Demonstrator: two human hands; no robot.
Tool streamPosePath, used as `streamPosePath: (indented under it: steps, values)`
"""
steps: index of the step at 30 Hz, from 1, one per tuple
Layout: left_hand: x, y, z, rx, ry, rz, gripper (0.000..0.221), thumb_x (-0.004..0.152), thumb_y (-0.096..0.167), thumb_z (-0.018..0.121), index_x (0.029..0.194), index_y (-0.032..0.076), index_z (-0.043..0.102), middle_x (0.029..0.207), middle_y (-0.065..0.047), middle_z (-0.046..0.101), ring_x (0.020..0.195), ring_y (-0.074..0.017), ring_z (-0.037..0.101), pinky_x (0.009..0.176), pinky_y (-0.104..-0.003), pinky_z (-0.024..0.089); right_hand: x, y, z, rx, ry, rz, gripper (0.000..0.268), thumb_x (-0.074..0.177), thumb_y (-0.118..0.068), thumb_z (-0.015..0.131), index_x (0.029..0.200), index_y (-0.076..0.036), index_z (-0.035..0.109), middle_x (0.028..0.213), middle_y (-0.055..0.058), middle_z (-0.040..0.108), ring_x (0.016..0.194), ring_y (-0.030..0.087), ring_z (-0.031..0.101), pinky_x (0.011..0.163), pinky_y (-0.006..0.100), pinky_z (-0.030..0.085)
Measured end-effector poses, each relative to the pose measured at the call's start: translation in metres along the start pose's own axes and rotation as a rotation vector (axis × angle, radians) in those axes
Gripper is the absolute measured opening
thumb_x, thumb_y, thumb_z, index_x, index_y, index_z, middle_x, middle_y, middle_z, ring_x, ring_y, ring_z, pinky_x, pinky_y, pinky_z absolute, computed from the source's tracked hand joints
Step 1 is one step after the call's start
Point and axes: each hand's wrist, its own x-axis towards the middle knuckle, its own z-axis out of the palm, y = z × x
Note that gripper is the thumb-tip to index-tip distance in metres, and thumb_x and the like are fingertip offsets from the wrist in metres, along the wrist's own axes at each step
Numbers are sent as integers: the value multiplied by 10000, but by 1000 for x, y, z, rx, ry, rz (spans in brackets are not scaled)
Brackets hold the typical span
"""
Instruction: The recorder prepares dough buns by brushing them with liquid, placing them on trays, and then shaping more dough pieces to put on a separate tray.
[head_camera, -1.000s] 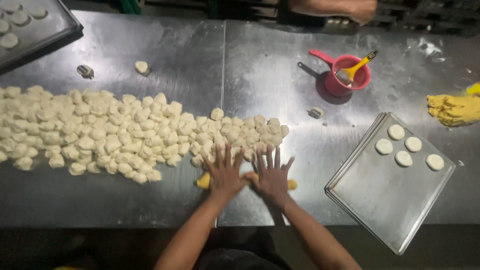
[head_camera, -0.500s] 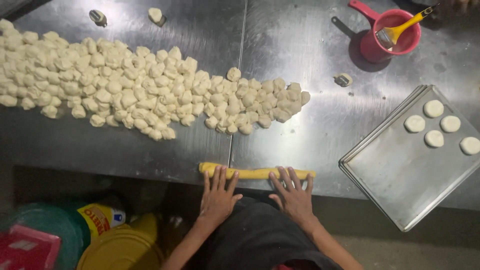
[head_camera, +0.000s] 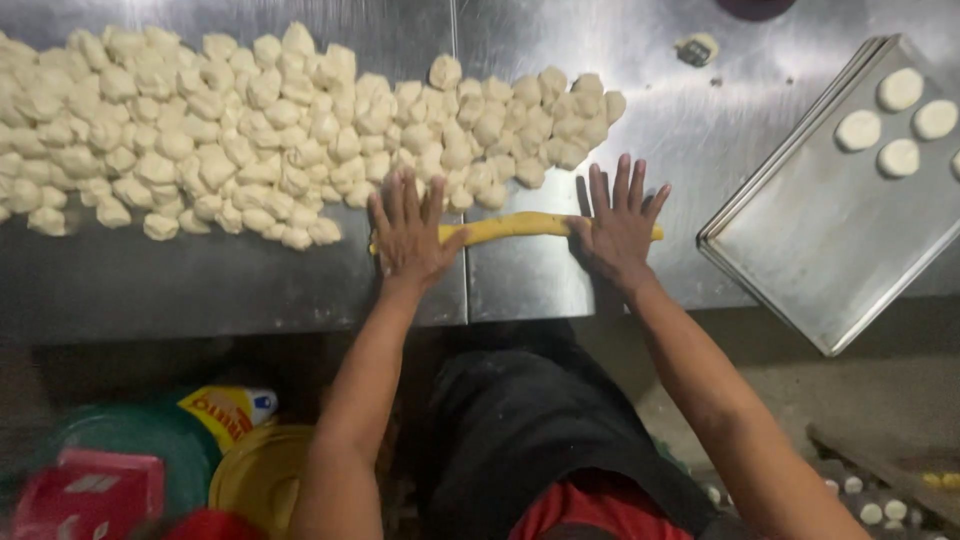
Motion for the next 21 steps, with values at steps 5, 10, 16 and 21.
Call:
streamPosePath:
  steps: [5, 10, 16, 21]
  values:
    - [-93, 12, -3, 56, -66, 82, 862, 1007, 698, 452, 1649, 145, 292, 1708, -194, 151, 1570, -463, 81, 1190, -773, 15, -96, -15, -12, 68, -75, -71, 805, 1038, -548, 515, 1666, -90, 307, 1739, 204, 140, 1604, 447, 47, 1203, 748, -16]
    - [-120, 61, -21, -18, -21, -97, 908, 911, 590, 601, 1581, 62, 291, 1625, -329, 132, 1497, -564, 44, 1097, -830, 6, -154, -12, -34, -150, -144, -144, 746, 1004, -524, 592, 1642, -197, 389, 1734, 96, 226, 1633, 294, 108, 1260, 678, 45]
    - [-88, 132, 48, -19, -223, 560, 894, 989, 617, 600, 1686, 150, 290, 1778, -74, 156, 1661, -360, 79, 1258, -793, 53, -124, 27, -20, 82, -52, -173, 734, 1014, -480, 587, 1640, -161, 375, 1733, 183, 254, 1607, 417, 124, 1251, 691, 81]
    - [17, 168, 5, 50, -335, 203, 894, 943, 684, 469, 1644, 200, 198, 1725, -61, 63, 1571, -414, -27, 1096, -853, -75, -10, 60, -26, 80, -46, -128, 783, 1030, -580, 482, 1646, -115, 344, 1718, 242, 167, 1584, 464, 51, 1174, 760, -12]
